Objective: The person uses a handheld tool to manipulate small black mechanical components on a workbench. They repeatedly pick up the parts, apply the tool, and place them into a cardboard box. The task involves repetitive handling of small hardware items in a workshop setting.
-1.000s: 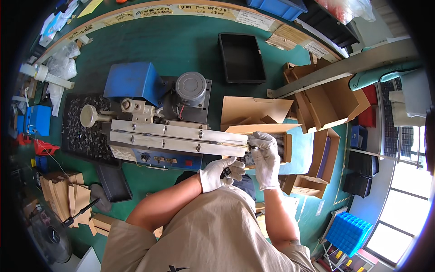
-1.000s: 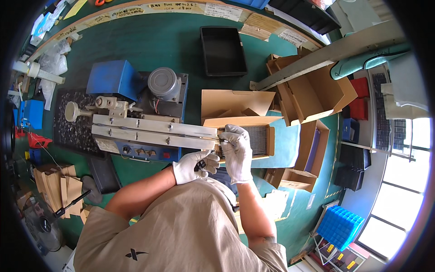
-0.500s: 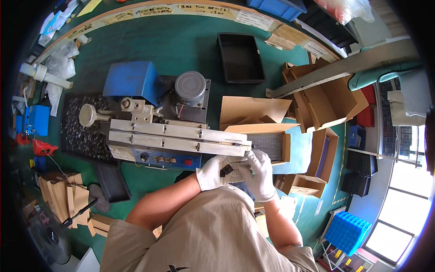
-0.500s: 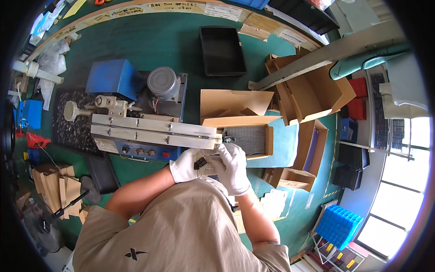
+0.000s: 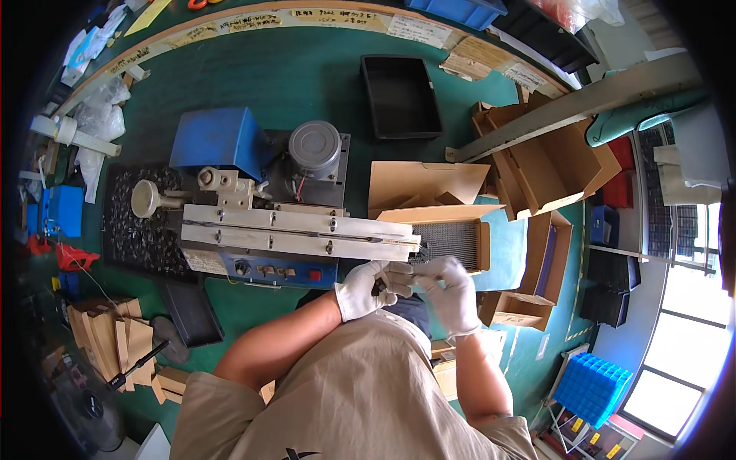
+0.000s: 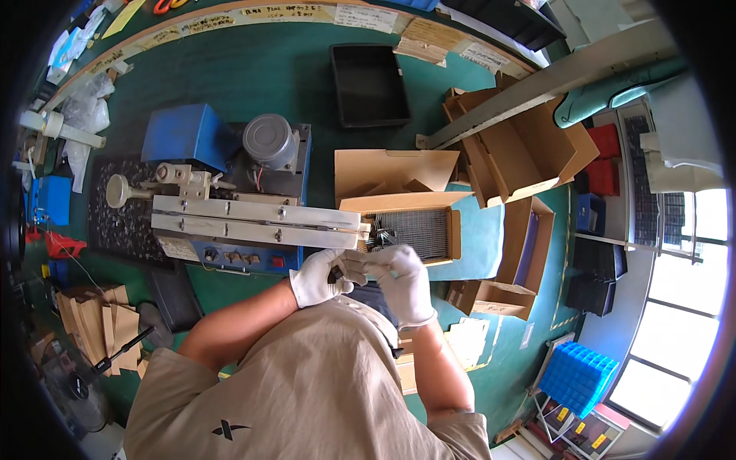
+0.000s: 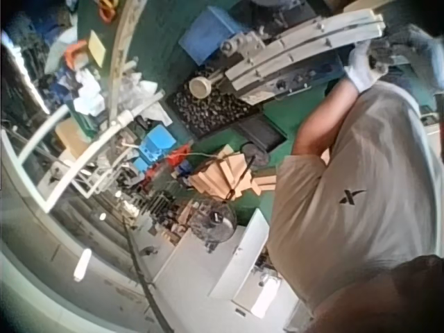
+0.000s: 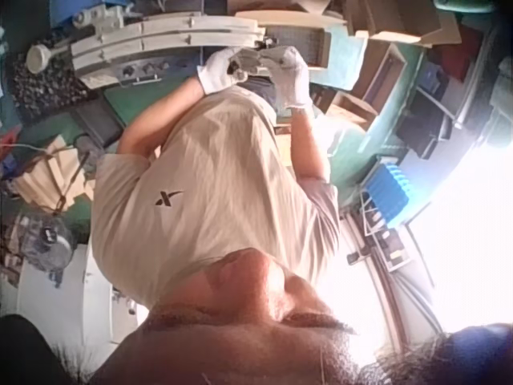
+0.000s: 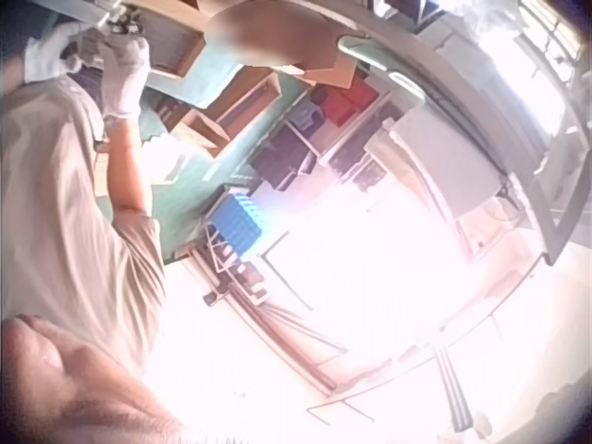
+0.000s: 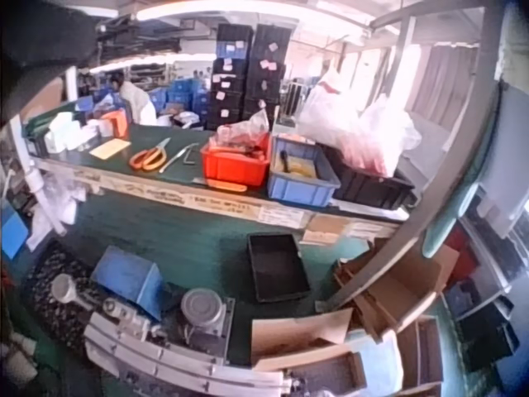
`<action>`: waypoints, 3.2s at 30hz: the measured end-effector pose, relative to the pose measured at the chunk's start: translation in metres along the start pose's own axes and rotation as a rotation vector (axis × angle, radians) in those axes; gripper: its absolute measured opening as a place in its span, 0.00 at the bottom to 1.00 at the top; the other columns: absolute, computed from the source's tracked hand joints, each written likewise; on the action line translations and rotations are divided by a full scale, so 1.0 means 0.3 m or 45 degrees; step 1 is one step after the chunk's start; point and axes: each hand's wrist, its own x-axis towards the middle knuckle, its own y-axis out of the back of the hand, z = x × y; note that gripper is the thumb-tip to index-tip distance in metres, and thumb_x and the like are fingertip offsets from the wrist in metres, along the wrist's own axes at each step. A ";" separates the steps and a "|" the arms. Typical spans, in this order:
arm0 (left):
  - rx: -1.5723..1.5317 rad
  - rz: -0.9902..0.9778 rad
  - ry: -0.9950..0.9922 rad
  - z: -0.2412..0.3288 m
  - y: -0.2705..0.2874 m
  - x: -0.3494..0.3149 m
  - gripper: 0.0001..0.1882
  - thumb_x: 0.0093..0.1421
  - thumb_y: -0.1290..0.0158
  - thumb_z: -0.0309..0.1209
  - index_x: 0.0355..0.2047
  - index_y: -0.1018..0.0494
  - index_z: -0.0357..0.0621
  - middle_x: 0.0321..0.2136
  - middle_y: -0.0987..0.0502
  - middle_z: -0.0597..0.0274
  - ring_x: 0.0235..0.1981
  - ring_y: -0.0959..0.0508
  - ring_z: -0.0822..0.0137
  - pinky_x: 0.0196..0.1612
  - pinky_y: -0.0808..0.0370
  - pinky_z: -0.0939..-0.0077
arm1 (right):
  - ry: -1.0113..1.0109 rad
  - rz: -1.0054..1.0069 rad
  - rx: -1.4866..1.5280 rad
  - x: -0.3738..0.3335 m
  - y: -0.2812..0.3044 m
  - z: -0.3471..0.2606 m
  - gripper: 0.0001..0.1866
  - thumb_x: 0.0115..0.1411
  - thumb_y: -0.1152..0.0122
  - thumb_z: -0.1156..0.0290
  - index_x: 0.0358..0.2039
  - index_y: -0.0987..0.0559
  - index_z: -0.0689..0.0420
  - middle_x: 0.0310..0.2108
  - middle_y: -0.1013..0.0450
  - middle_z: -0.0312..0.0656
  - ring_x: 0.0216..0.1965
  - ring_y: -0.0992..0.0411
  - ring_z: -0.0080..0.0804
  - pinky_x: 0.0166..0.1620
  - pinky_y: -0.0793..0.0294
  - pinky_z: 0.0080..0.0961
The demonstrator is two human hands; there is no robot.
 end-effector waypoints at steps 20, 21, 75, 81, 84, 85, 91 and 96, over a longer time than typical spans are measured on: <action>0.034 -0.024 -0.100 0.023 -0.080 -0.048 0.26 0.76 0.68 0.47 0.60 0.32 0.41 0.58 0.26 0.50 0.49 0.19 0.57 0.50 0.20 0.63 | 0.606 0.376 -0.419 0.016 -0.043 -0.077 0.22 0.46 0.31 0.86 0.43 0.18 0.56 0.30 0.26 0.38 0.30 0.28 0.37 0.38 0.27 0.33; 0.341 -0.014 -0.150 0.025 -0.069 -0.052 0.26 0.76 0.67 0.47 0.60 0.32 0.42 0.56 0.25 0.52 0.48 0.20 0.60 0.49 0.21 0.65 | 0.681 0.152 -0.476 -0.001 -0.038 -0.059 0.20 0.49 0.31 0.79 0.44 0.18 0.53 0.30 0.26 0.36 0.31 0.28 0.37 0.38 0.29 0.33; -0.193 -0.109 -0.131 0.002 -0.054 0.030 0.27 0.74 0.64 0.49 0.58 0.34 0.39 0.53 0.26 0.53 0.57 0.27 0.58 0.66 0.34 0.61 | 0.003 -0.090 -0.183 -0.020 -0.106 0.003 0.12 0.58 0.33 0.76 0.43 0.20 0.61 0.30 0.20 0.49 0.30 0.20 0.37 0.36 0.22 0.29; -0.294 -0.089 -0.059 -0.003 -0.004 0.032 0.25 0.73 0.59 0.46 0.57 0.32 0.38 0.53 0.24 0.45 0.57 0.25 0.51 0.62 0.29 0.56 | 0.210 0.257 -0.208 0.091 0.019 -0.040 0.11 0.56 0.36 0.86 0.39 0.19 0.60 0.35 0.21 0.43 0.35 0.23 0.34 0.42 0.23 0.26; -0.262 -0.045 -0.047 -0.003 -0.014 0.027 0.26 0.73 0.58 0.47 0.57 0.32 0.37 0.52 0.23 0.45 0.56 0.24 0.50 0.60 0.28 0.57 | 0.224 0.255 -0.181 0.115 0.008 -0.022 0.11 0.53 0.33 0.85 0.36 0.18 0.58 0.36 0.22 0.42 0.39 0.23 0.38 0.44 0.23 0.27; -0.248 -0.030 -0.049 -0.003 -0.017 0.025 0.26 0.73 0.58 0.47 0.57 0.32 0.37 0.52 0.23 0.44 0.55 0.23 0.50 0.60 0.27 0.57 | 0.230 0.263 -0.147 0.117 -0.002 -0.016 0.11 0.53 0.33 0.85 0.36 0.18 0.58 0.36 0.22 0.42 0.38 0.23 0.37 0.44 0.23 0.27; -0.253 -0.072 -0.062 -0.025 0.017 0.026 0.24 0.74 0.59 0.47 0.56 0.31 0.40 0.51 0.22 0.47 0.54 0.23 0.52 0.59 0.27 0.57 | 0.278 0.281 -0.084 0.129 -0.058 -0.007 0.13 0.52 0.33 0.87 0.37 0.17 0.57 0.34 0.22 0.42 0.35 0.23 0.36 0.42 0.23 0.27; -0.073 0.109 -0.027 -0.046 0.027 0.025 0.23 0.74 0.60 0.47 0.55 0.30 0.42 0.47 0.21 0.54 0.49 0.21 0.58 0.55 0.25 0.61 | 0.421 0.213 -0.236 0.132 -0.048 -0.072 0.15 0.54 0.33 0.86 0.42 0.17 0.58 0.36 0.20 0.44 0.36 0.22 0.36 0.43 0.22 0.26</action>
